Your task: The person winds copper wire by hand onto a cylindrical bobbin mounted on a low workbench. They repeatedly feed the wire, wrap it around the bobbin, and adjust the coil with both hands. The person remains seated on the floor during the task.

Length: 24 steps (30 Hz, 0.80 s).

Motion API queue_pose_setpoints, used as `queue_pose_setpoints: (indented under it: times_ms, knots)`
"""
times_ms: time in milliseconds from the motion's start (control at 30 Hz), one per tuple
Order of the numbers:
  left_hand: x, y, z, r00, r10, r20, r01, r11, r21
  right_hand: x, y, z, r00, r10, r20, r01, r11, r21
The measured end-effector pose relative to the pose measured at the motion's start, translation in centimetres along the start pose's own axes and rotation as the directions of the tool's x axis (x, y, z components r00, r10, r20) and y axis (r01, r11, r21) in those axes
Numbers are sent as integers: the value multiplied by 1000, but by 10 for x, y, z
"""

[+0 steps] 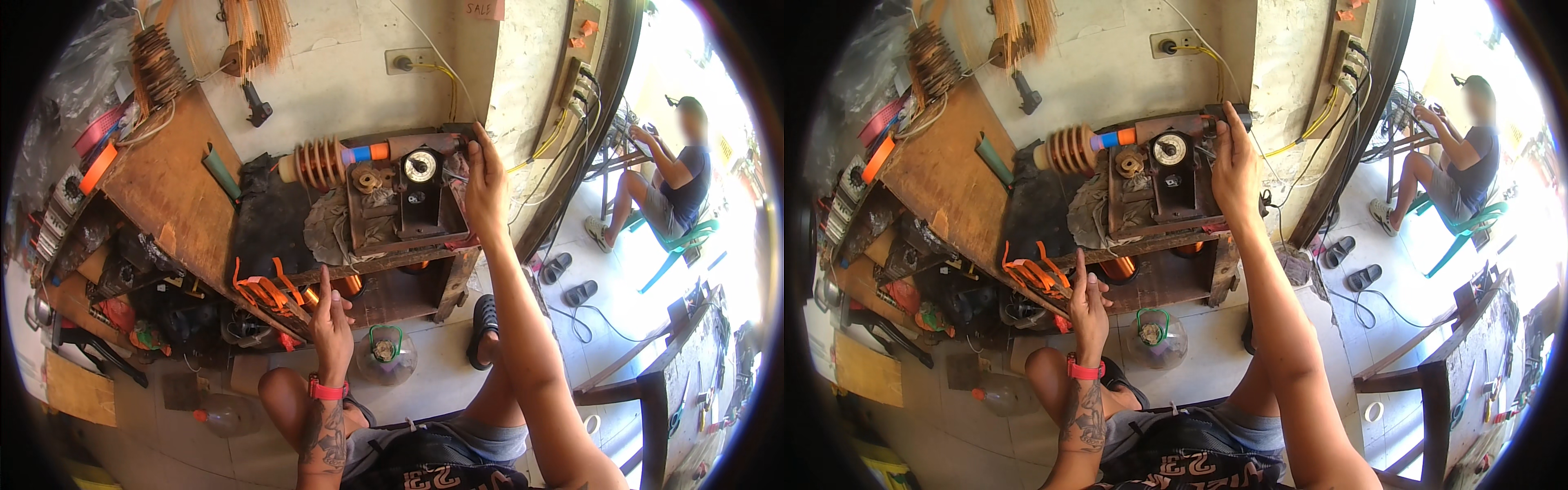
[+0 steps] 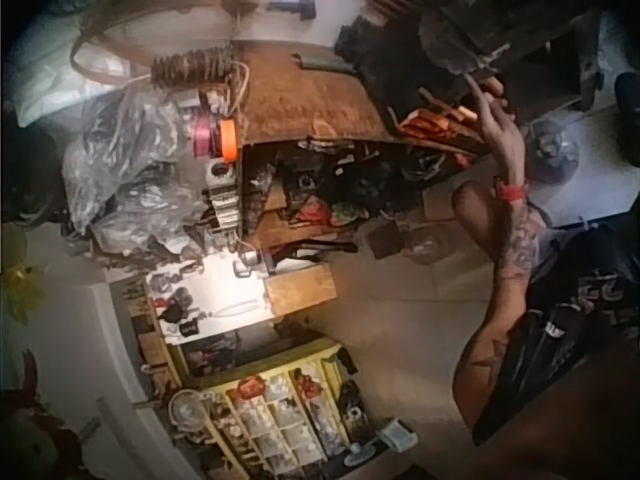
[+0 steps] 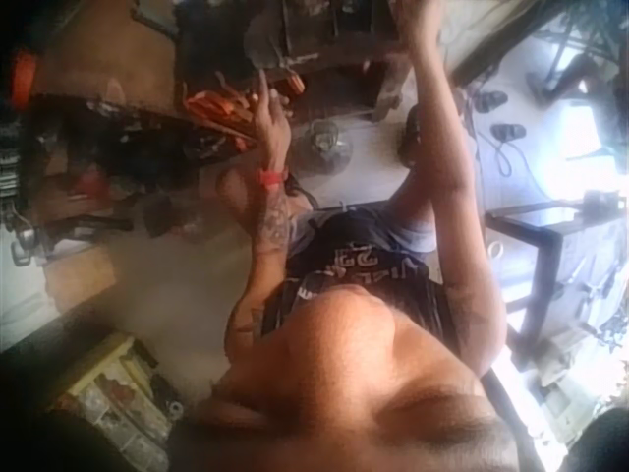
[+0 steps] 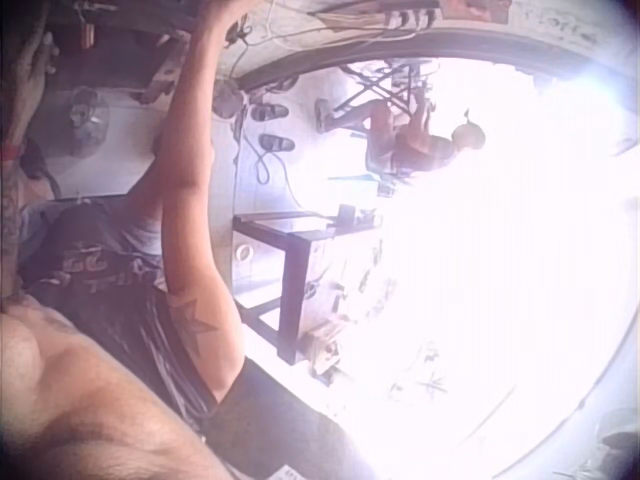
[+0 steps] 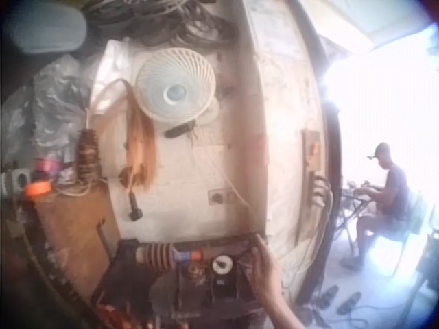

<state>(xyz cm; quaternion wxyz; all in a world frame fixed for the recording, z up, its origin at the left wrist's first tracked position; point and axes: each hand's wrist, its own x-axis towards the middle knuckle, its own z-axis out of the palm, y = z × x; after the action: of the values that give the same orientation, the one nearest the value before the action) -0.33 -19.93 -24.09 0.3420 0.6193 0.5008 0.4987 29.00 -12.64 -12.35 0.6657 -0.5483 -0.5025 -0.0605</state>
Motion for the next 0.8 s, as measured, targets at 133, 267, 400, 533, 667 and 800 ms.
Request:
queue_pose_setpoints:
  times_ms: [133, 267, 400, 533, 667, 800]
  knots:
    - [0, 0, -1, 1000, -17, 7, 17, 999, 33, 1, 2, 0, 1000, 22, 1, -22, 1000, -8]
    - [1, -1, 1, 995, 96, -16, -94, 991, 92, 2, 2, 2, 1000, 5, -3, -5, 1000, -17]
    - [2, -3, 0, 989, 141, -39, -137, 986, 91, 6, -1, 1, 998, 66, 25, -65, 997, -51]
    - [4, -1, -9, 992, 129, -2, -129, 991, -47, 13, -4, 1, 997, 74, 30, -74, 997, -6]
    - [1, 20, -22, 979, 170, 114, -59, 768, -638, 8, -4, 4, 999, 36, -9, -37, 998, -41]
    - [10, 56, -29, 931, 306, 201, 17, 512, -859, 3, -5, 8, 997, -45, -60, 41, 997, -73]
